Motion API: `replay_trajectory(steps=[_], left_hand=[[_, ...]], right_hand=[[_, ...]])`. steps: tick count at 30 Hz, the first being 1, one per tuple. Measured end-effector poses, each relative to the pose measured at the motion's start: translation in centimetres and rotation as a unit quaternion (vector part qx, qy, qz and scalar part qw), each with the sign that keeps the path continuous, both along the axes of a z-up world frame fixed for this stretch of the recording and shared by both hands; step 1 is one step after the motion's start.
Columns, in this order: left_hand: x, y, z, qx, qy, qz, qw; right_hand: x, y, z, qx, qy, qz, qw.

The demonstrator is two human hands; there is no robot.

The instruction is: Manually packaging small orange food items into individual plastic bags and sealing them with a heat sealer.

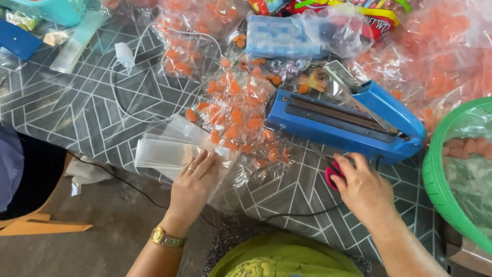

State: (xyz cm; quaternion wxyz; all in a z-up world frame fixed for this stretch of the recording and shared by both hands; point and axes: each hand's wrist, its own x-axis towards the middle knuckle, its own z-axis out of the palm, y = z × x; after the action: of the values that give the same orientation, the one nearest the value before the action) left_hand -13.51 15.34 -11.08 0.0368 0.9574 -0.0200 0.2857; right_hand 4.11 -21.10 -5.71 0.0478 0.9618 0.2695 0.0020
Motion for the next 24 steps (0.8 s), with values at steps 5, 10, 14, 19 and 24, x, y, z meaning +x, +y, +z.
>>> replay_trajectory(steps=[5, 10, 14, 19, 24], left_hand=[[-0.7, -0.3, 1.5, 0.107, -0.016, -0.017, 0.994], [-0.5, 0.3, -0.1, -0.047, -0.041, 0.025, 0.998], [1.4, -1.5, 3.3, -0.188, -0.109, 0.026, 0.976], [7.3, -7.4, 6.3, -0.237, -0.125, -0.153, 0.951], [9.9, -15.3, 10.6, -0.277, 0.007, -0.282, 0.918]], right_hand=[[-1.9, -0.1, 2.2, 0.095, -0.012, 0.015, 0.995], [-2.5, -1.9, 1.4, 0.169, -0.022, 0.074, 0.983], [-2.8, -1.2, 2.5, 0.233, -0.065, 0.147, 0.959], [-4.0, 1.1, 6.7, 0.462, 0.11, 0.177, 0.862], [-3.6, 0.9, 9.3, 0.599, 0.277, 0.001, 0.751]])
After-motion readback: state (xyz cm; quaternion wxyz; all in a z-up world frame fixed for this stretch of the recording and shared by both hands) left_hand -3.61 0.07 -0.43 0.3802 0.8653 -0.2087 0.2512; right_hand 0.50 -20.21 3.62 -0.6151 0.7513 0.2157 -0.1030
